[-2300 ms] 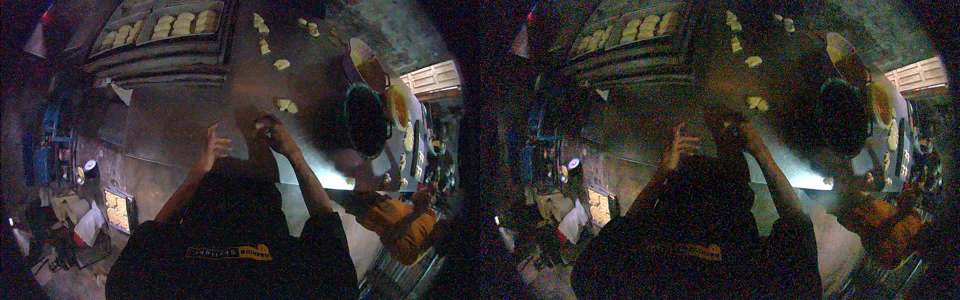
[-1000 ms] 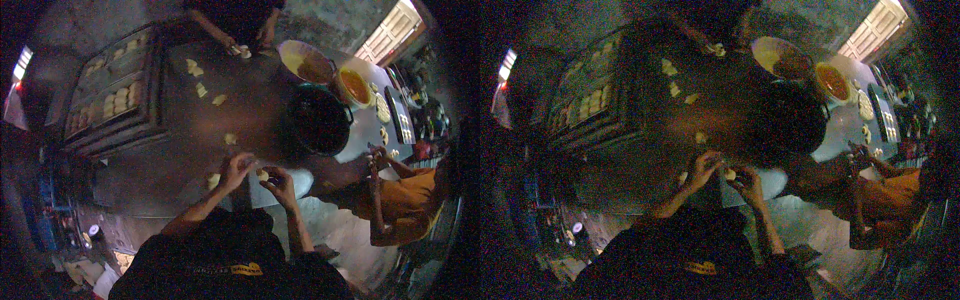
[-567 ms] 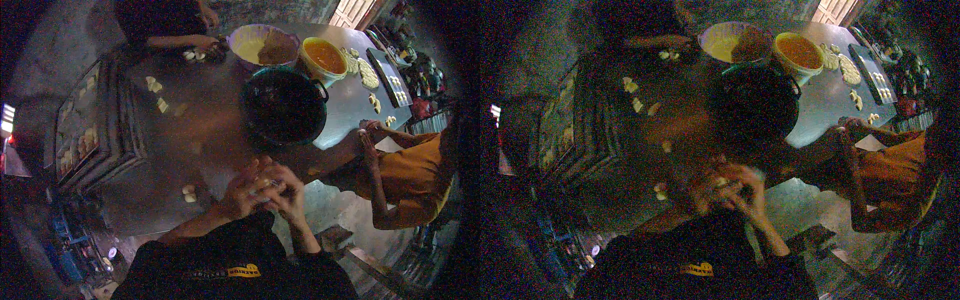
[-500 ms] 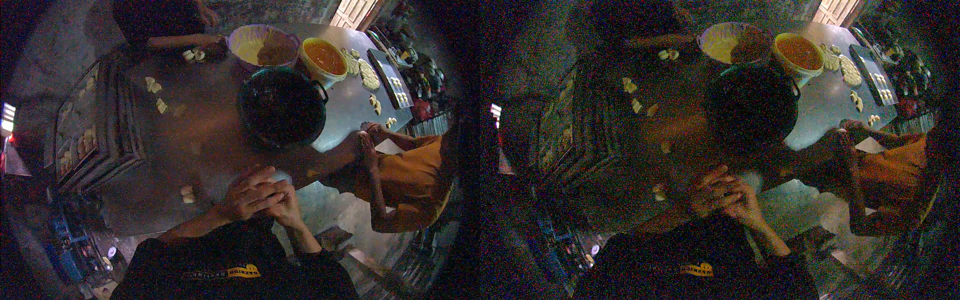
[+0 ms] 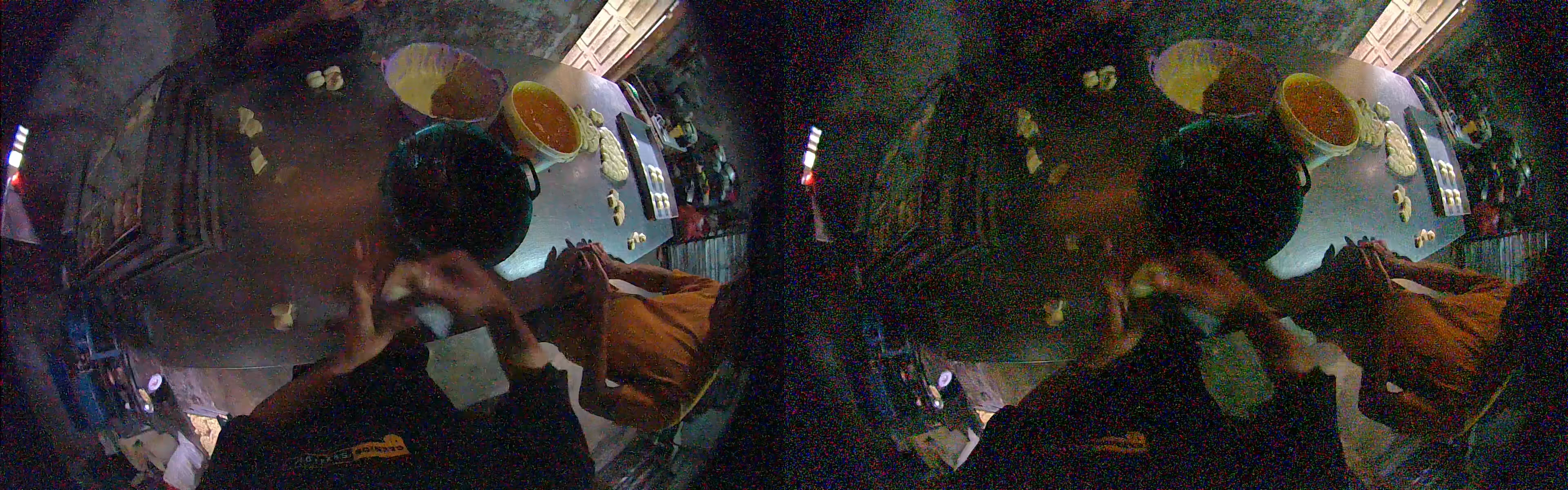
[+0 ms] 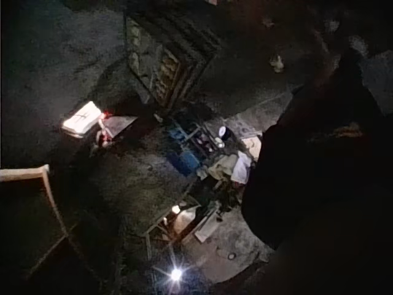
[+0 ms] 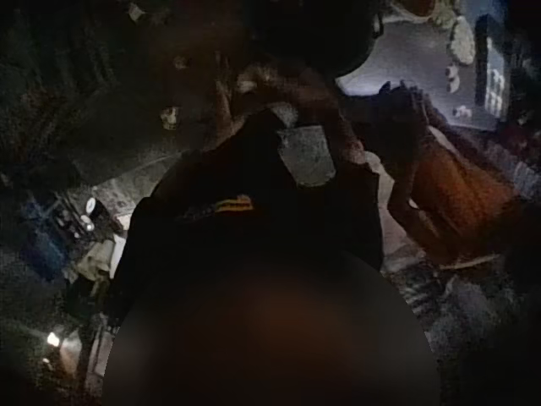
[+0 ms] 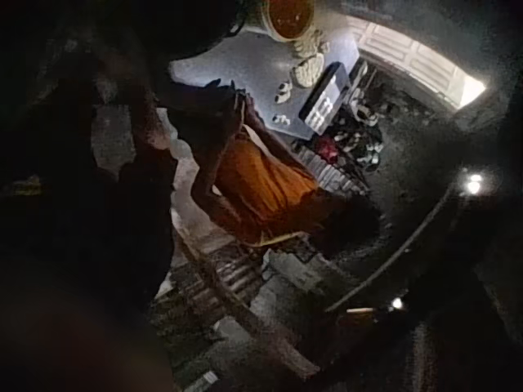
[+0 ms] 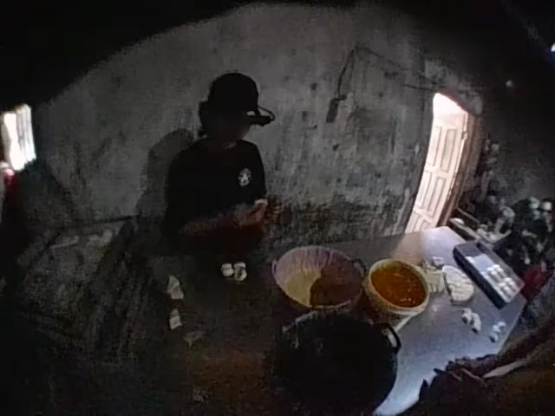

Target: The person picks up pieces of dough, adds a dark filling from a bowl by hand, and places the filled dough onto a metal baking tray.

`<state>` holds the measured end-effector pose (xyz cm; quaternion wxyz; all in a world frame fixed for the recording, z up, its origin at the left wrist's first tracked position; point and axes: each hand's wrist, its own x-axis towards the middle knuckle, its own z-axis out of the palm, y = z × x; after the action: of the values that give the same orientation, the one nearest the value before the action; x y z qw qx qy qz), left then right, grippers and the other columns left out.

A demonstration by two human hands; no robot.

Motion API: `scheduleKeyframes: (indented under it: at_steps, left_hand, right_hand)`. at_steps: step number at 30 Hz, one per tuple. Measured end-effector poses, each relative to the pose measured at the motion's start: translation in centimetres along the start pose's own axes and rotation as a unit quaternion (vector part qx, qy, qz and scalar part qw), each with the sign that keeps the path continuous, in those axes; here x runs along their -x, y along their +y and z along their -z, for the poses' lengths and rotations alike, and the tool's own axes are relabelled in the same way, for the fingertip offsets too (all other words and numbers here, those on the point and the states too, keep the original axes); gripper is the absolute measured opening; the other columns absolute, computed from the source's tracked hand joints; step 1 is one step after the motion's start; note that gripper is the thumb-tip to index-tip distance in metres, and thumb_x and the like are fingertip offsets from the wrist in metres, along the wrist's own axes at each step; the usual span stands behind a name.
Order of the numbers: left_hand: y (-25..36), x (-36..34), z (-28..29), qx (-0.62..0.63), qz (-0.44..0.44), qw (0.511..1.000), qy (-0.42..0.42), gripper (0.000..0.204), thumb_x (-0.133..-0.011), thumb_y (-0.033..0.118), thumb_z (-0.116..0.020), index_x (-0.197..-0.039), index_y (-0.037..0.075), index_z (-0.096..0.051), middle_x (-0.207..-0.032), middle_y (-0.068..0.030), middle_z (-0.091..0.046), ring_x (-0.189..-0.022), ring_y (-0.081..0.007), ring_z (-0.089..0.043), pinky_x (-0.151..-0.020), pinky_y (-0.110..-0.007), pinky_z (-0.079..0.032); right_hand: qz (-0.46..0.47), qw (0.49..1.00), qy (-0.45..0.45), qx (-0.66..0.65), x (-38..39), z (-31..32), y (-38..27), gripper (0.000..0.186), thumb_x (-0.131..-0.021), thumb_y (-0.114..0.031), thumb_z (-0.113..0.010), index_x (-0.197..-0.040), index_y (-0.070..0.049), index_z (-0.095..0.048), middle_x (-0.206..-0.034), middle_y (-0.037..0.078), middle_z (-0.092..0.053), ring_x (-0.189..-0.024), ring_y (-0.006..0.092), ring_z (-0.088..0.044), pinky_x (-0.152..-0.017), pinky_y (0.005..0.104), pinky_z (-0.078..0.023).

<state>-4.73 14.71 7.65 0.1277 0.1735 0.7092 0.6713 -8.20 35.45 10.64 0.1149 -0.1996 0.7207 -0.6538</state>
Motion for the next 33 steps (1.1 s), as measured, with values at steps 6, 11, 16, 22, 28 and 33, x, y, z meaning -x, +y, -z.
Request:
scheduleKeyframes:
  at_steps: [6,11,16,22,28,33]
  left_hand:
    - [-16.0,-2.0,-2.9,-0.147,-0.028,0.984,0.095,0.080,-0.101,0.044,-0.054,-0.158,0.010,-0.011,-0.155,-0.0150,-0.037,-0.140,-0.0282,-0.038,-0.120,-0.051,-0.023]
    - [-15.2,-5.3,-5.4,0.462,0.168,0.871,0.003,0.079,-0.102,0.048,-0.049,-0.159,0.014,-0.006,-0.154,-0.0163,-0.035,-0.140,-0.0280,-0.036,-0.120,-0.053,-0.020]
    - [-10.6,-4.5,-4.9,0.511,0.231,0.821,0.107,0.060,-0.104,0.038,-0.042,-0.157,0.042,-0.016,-0.151,-0.0120,-0.044,-0.137,-0.0324,-0.040,-0.115,-0.056,-0.027]
    - [-10.7,-5.2,-3.0,0.489,0.206,0.846,0.050,0.064,-0.103,0.062,-0.031,-0.153,0.022,-0.033,-0.141,-0.0065,-0.052,-0.122,-0.0240,-0.054,-0.104,-0.042,-0.045]
    - [-7.9,-4.6,-0.5,0.501,0.196,0.843,0.016,0.056,-0.104,0.060,-0.036,-0.133,0.015,-0.053,-0.124,-0.0054,-0.063,-0.110,-0.0217,-0.063,-0.093,-0.041,-0.051]
    - [-4.8,-2.3,5.0,0.435,0.177,0.882,0.025,0.045,-0.105,0.046,-0.046,-0.131,0.011,-0.056,-0.123,-0.0057,-0.064,-0.112,-0.0209,-0.062,-0.095,-0.039,-0.050]
  right_hand:
    - [-0.070,0.823,-0.062,0.561,-7.5,10.5,10.7,0.037,-0.097,-0.030,-0.062,-0.124,-0.005,-0.063,-0.102,0.015,-0.072,-0.083,0.0309,-0.068,-0.076,0.0460,-0.055]
    - [-0.076,0.780,-0.132,0.607,-7.0,9.8,14.8,0.042,-0.096,-0.031,-0.060,-0.129,-0.006,-0.060,-0.100,0.017,-0.071,-0.084,0.0354,-0.068,-0.076,0.0486,-0.055]
    - [-0.034,0.800,-0.127,0.586,-6.4,9.8,12.7,0.047,-0.095,-0.033,-0.059,-0.133,-0.007,-0.057,-0.099,0.019,-0.071,-0.084,0.0398,-0.067,-0.076,0.0512,-0.055]
    - [-0.058,0.814,-0.085,0.572,-5.4,6.2,8.2,0.049,-0.094,-0.033,-0.056,-0.136,-0.008,-0.056,-0.096,0.022,-0.070,-0.085,0.0445,-0.067,-0.075,0.0543,-0.055]
    - [-0.171,0.778,-0.024,0.603,-4.0,4.8,8.0,0.037,-0.098,-0.033,-0.052,-0.123,-0.009,-0.066,-0.096,0.021,-0.071,-0.086,0.0445,-0.068,-0.072,0.0545,-0.056]
    - [-0.128,0.921,0.151,0.334,-5.3,-1.2,2.0,0.038,-0.103,-0.035,-0.047,-0.119,-0.007,-0.068,-0.105,0.019,-0.072,-0.095,0.0421,-0.068,-0.082,0.0464,-0.055]
